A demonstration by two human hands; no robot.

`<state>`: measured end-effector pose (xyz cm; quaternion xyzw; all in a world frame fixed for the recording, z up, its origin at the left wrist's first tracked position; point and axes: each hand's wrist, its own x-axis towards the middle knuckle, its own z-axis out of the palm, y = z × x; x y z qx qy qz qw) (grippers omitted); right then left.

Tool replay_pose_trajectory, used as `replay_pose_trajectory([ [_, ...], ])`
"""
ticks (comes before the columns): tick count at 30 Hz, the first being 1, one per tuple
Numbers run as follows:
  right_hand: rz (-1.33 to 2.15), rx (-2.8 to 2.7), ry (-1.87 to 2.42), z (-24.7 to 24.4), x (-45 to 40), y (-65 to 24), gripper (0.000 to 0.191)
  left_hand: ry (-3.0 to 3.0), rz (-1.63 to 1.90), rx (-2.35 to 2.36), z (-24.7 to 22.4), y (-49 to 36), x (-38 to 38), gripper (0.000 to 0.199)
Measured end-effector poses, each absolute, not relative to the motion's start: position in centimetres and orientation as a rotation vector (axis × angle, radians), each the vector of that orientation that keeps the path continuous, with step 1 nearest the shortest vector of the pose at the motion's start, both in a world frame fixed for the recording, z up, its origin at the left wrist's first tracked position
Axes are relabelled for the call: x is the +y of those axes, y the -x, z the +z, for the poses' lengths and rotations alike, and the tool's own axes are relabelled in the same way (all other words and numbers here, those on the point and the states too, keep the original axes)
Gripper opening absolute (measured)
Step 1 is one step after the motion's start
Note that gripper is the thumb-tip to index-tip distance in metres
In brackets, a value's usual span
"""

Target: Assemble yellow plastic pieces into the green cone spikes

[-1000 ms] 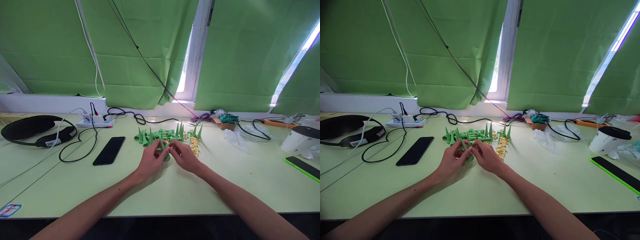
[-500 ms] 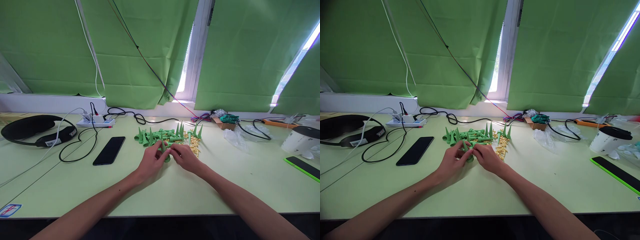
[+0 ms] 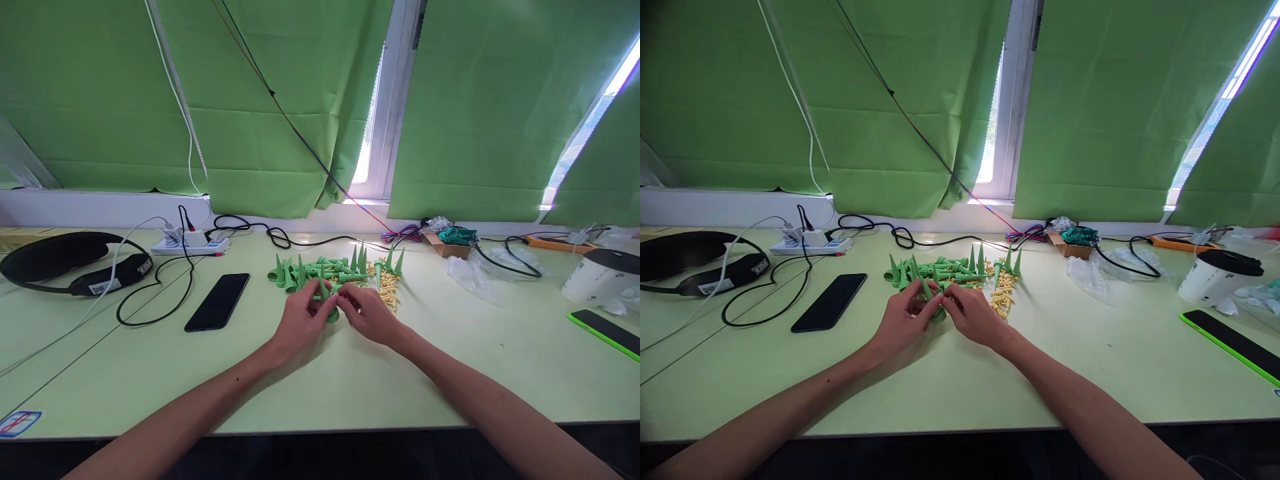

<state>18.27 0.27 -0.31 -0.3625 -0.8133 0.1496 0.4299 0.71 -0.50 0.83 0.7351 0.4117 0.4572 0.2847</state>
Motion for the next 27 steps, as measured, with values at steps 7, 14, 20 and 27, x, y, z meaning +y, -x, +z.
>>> replay_pose_trajectory([
  [7, 0.458, -2.06, 0.923, -0.1, 0.15, -18.27, 0.019, -1.943, 1.248, 1.09, 0.93, -0.72, -0.54, 0.024],
  [14, 0.452, -2.092, 0.958, -0.2, 0.35, -18.31, 0.03, -2.051, 1.191, 1.091, 0.64, -0.54, -0.34, 0.023],
  [20, 0.395, -2.107, 0.94, -0.68, 0.71, -18.41, 0.031, -2.114, 1.181, 1.115, 0.52, -0.46, -0.25, 0.022],
  [27, 0.385, -2.126, 0.944, -0.79, 0.75, -18.45, 0.031, -2.203, 1.202, 1.109, 0.47, -0.4, -0.2, 0.02],
])
